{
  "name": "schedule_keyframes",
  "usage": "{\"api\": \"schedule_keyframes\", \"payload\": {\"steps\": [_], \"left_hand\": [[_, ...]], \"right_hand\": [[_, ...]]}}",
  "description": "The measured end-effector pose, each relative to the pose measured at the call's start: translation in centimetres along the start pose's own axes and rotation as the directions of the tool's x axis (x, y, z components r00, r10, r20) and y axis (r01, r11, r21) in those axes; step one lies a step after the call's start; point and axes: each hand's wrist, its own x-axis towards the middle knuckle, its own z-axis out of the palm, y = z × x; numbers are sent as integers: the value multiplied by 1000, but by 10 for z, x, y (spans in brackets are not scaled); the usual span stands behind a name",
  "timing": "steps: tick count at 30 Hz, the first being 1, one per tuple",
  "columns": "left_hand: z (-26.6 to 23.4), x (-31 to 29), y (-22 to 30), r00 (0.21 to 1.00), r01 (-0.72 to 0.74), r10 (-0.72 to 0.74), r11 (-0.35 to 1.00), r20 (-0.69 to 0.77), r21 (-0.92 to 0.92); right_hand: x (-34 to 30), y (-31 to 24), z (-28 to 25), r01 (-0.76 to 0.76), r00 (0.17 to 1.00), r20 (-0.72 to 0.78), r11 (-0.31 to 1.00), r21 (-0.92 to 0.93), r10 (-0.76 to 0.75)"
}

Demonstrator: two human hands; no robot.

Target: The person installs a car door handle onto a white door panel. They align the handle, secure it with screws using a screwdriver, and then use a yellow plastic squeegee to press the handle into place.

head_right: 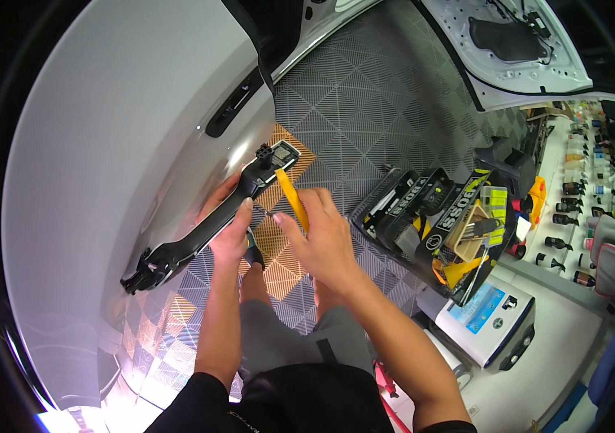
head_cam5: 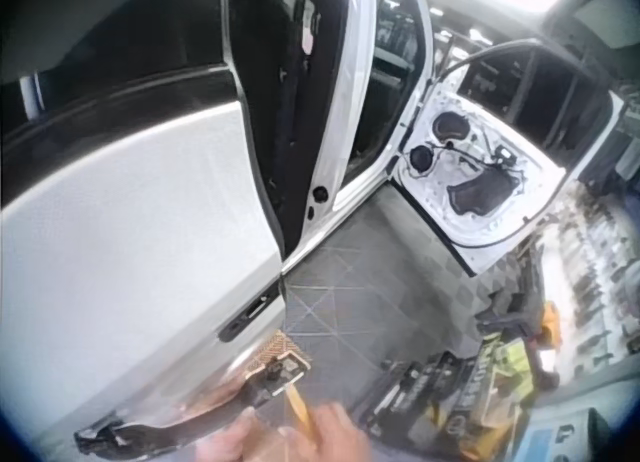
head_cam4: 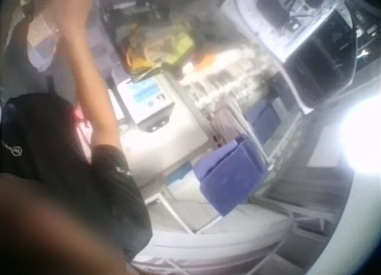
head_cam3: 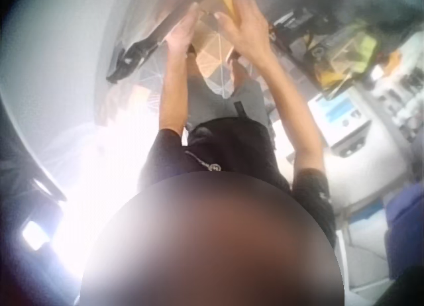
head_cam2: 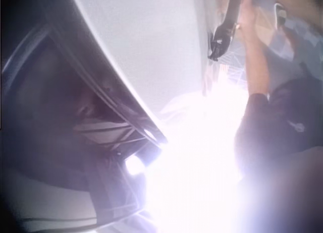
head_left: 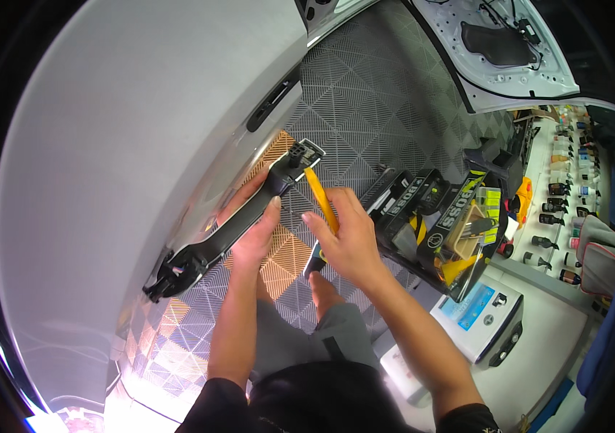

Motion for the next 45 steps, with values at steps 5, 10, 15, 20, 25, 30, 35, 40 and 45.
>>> {"api": "schedule_keyframes", "payload": {"steps": [5, 10, 15, 20, 25, 30, 35, 40, 45], "left_hand": [[-4, -5, 12, 990, 138, -135, 988, 47, -62], [-7, -1, 5, 982, 89, -45, 966, 185, -241], [-11, -1, -5, 973, 11, 24, 989, 232, -150], [-15, -8, -8, 988, -28, 22, 999, 155, 35], [-12, -7, -8, 991, -44, 31, 994, 128, 99], [-11, -7, -8, 992, -8, -7, 993, 123, 120], [-4, -11, -13, 997, 39, -44, 996, 62, 78], [1, 0, -15, 998, 8, 0, 992, 66, -126], [2, -1, -10, 982, 153, -138, 981, 126, -117]], "right_hand": [[-21, 37, 29, -245, 963, 230, 809, 534, 140], [-50, 19, 35, -300, 951, 131, 745, 596, 278], [-59, -9, 39, -240, 957, -25, 840, 487, 288], [-55, -22, 47, -174, 958, -124, 866, 469, 259], [-45, -25, 42, -99, 966, -188, 928, 360, 176], [-39, -29, 40, -41, 989, -135, 986, 160, 63], [-32, -33, 52, -71, 977, -183, 979, 193, 107], [-18, -22, 38, -182, 970, -86, 911, 370, 228], [5, 10, 18, -78, 997, 37, 898, 433, 68]]}}
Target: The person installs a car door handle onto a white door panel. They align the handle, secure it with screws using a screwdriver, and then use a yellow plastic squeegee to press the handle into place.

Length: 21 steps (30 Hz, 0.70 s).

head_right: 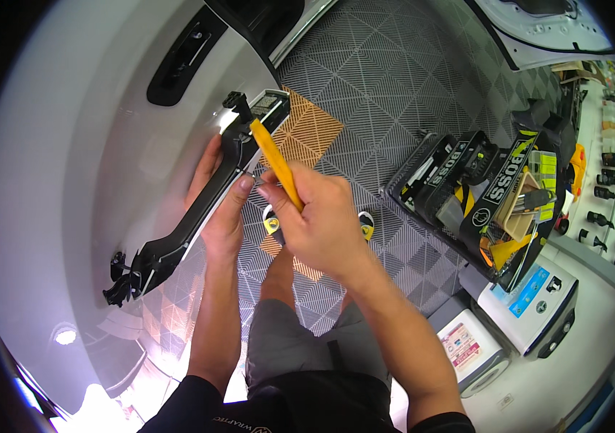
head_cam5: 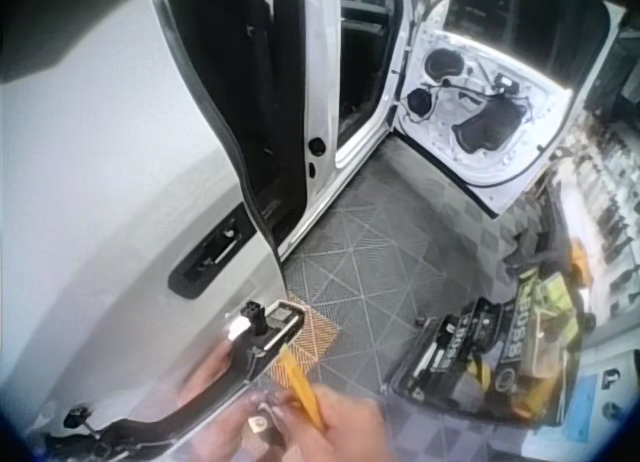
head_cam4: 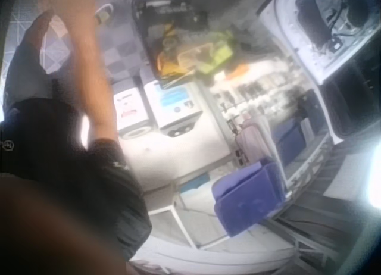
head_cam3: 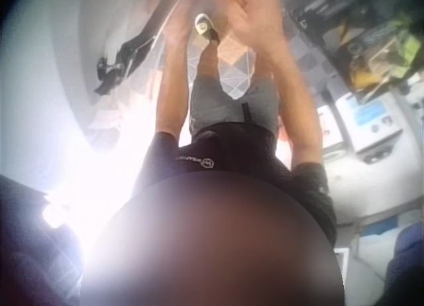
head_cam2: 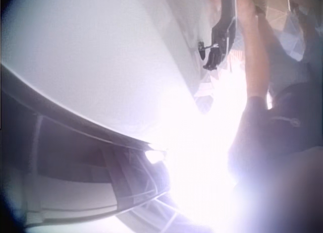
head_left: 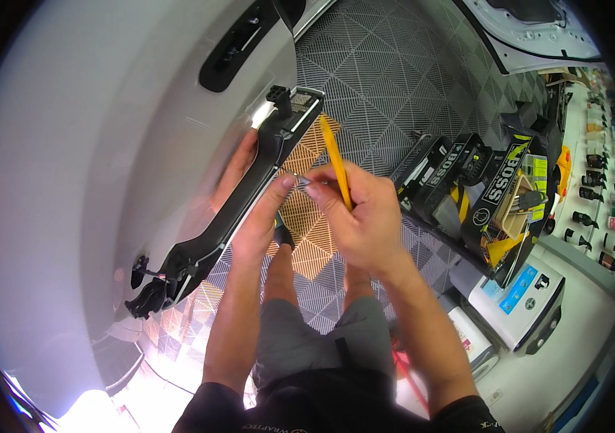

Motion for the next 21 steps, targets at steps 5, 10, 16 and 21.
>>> {"api": "schedule_keyframes", "payload": {"steps": [5, 10, 16, 21], "left_hand": [[11, 8, -9, 1000, -9, 7, 995, -21, -96], [28, 3, -15, 995, 98, -90, 869, 40, -486], [41, 10, -22, 954, 219, 25, 618, 297, -755], [32, 51, -28, 924, 90, 139, 825, 355, -558]], "right_hand": [[11, 15, -10, 7, 996, 89, 998, 62, -13], [9, 21, -12, -12, 994, 106, 998, 54, 6], [-4, 12, 0, 56, 998, 10, 969, 239, -60], [-10, -6, -6, -103, 994, 55, 969, 224, 93]]}}
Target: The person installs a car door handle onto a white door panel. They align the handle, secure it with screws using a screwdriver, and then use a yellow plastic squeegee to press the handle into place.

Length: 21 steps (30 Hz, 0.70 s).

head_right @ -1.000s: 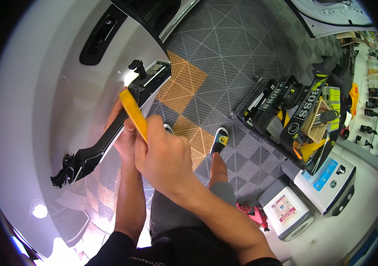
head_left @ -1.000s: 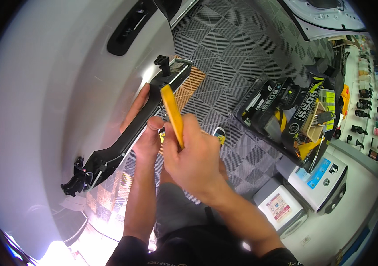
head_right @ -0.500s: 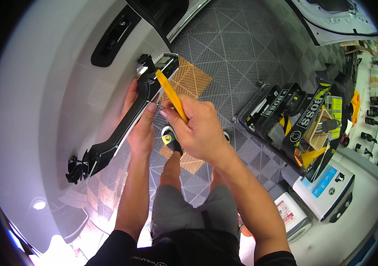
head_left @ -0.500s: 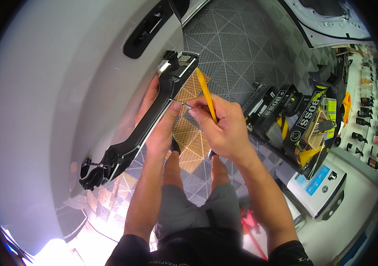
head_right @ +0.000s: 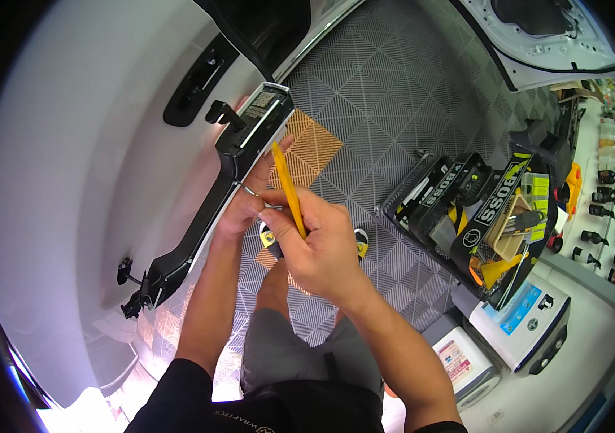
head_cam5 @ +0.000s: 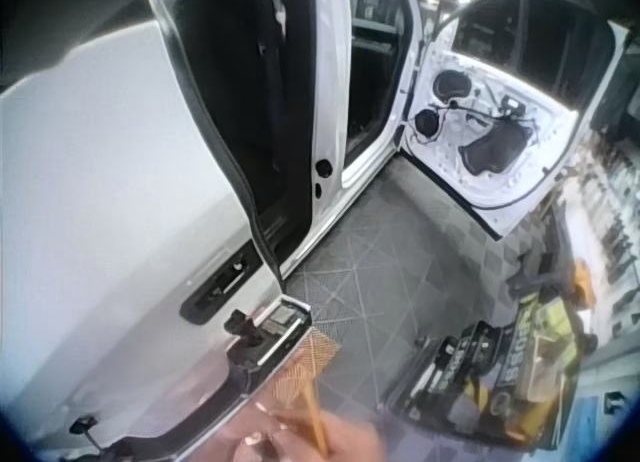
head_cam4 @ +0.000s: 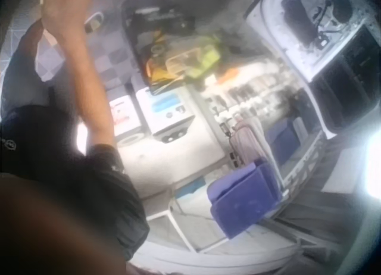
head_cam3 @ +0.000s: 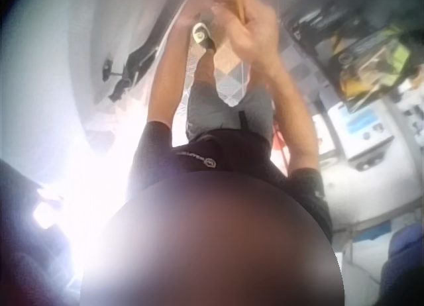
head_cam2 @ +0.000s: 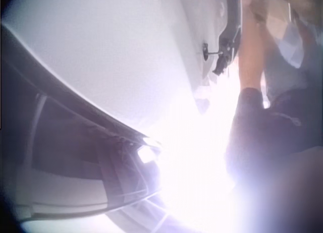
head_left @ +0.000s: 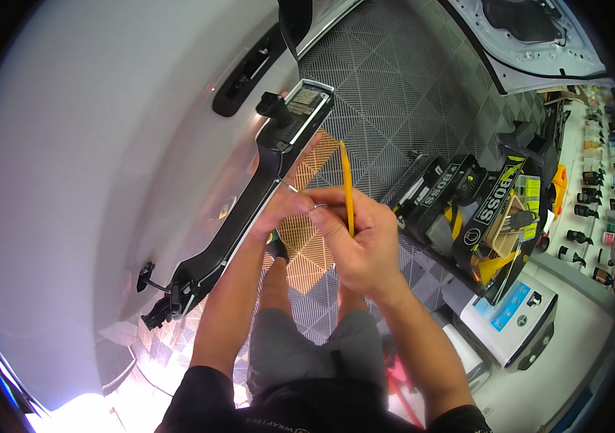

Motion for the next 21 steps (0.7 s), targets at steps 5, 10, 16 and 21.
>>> {"api": "schedule_keyframes", "payload": {"steps": [5, 10, 16, 21], "left_hand": [[-9, 14, 21, 974, -208, 156, 898, 163, 388], [-7, 47, 30, 848, -472, 311, 811, 428, 346], [3, 43, 24, 947, -180, 166, 983, 275, 25], [-8, 42, 22, 924, -252, 185, 953, 334, 170]], "right_hand": [[-4, -17, -6, -59, 998, 9, 993, -104, 60], [-16, -32, 3, -56, 998, -28, 993, -99, 54], [-10, -35, 16, -72, 990, -120, 996, 48, 77], [-16, -77, 7, -123, 944, -328, 892, -436, -31]]}}
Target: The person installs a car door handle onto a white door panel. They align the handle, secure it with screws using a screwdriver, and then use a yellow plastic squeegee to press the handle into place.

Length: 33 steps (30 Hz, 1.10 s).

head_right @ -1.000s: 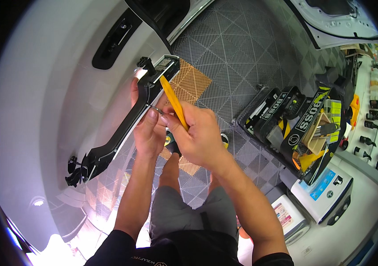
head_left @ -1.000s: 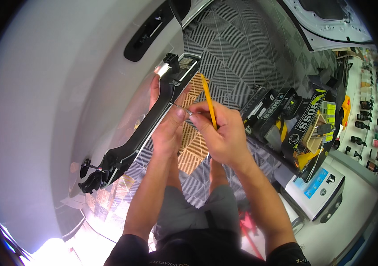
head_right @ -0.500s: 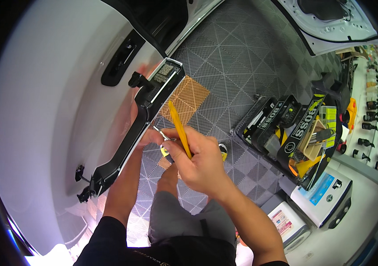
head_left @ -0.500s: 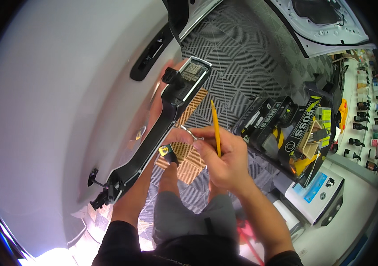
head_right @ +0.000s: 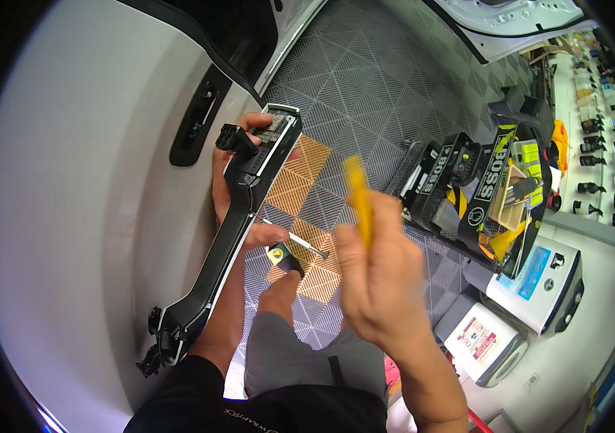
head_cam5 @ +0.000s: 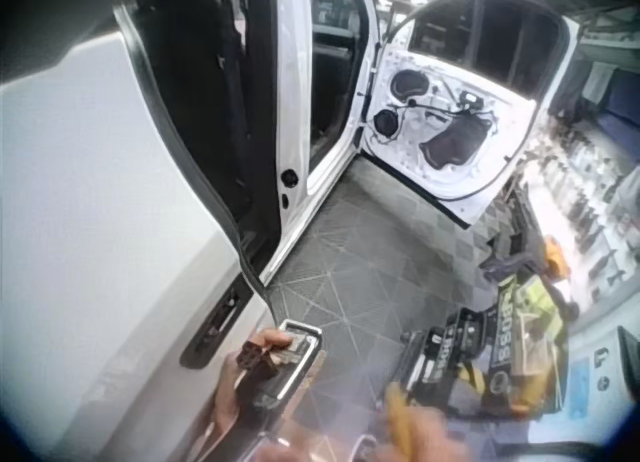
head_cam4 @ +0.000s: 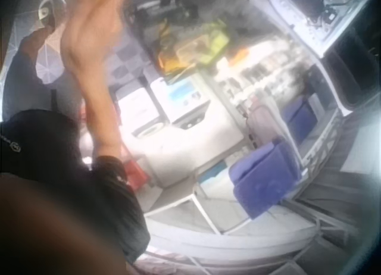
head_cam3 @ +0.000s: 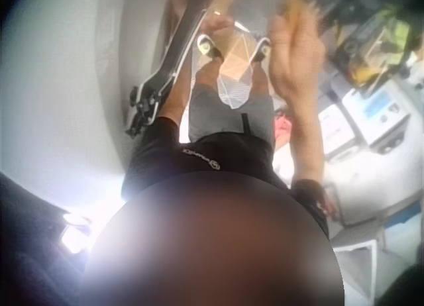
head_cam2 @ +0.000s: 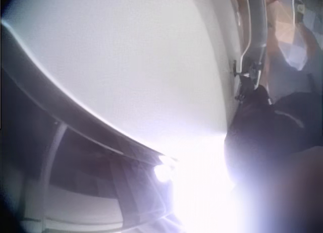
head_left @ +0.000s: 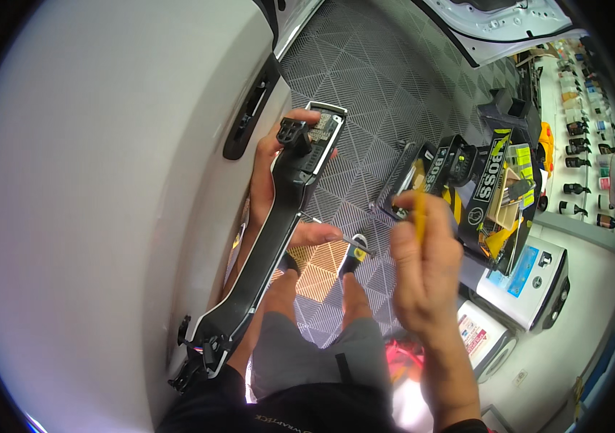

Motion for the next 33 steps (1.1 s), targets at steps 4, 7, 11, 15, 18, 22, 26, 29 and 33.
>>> {"api": "schedule_keyframes", "payload": {"steps": [4, 7, 11, 15, 18, 22, 26, 29, 33], "left_hand": [[-5, -4, 0, 1000, 28, -29, 998, 11, 61], [-6, -5, -2, 1000, 1, -1, 1000, 16, 28], [-10, -3, -6, 996, -76, 74, 996, 46, 46], [-15, -3, -8, 993, -94, 87, 992, 85, 85], [-13, -3, -9, 995, -87, 80, 989, 62, 119], [-7, -5, -5, 999, -53, 52, 990, 12, 130], [-8, -6, 0, 1000, 16, -17, 994, 9, 103], [-5, -7, 1, 1000, -5, 3, 987, 8, 161], [0, -10, -1, 999, -26, 27, 999, -21, 36]], "right_hand": [[-24, -43, -2, -83, 990, 119, 996, 20, 80], [-21, -55, 15, -43, 970, 239, 999, -5, 43], [-3, -59, 25, -147, 935, 312, 985, -85, 167], [7, -64, 31, -55, 940, 318, 976, -212, 122], [10, -66, 32, 88, 936, 350, 937, -338, 38], [17, -65, 32, 198, 913, 408, 882, -427, -7], [20, -68, 38, 165, 883, 466, 893, -418, 55], [29, -75, 39, 163, 897, 441, 895, -415, 41], [63, -87, 15, -38, 724, 607, 897, -441, 329]]}}
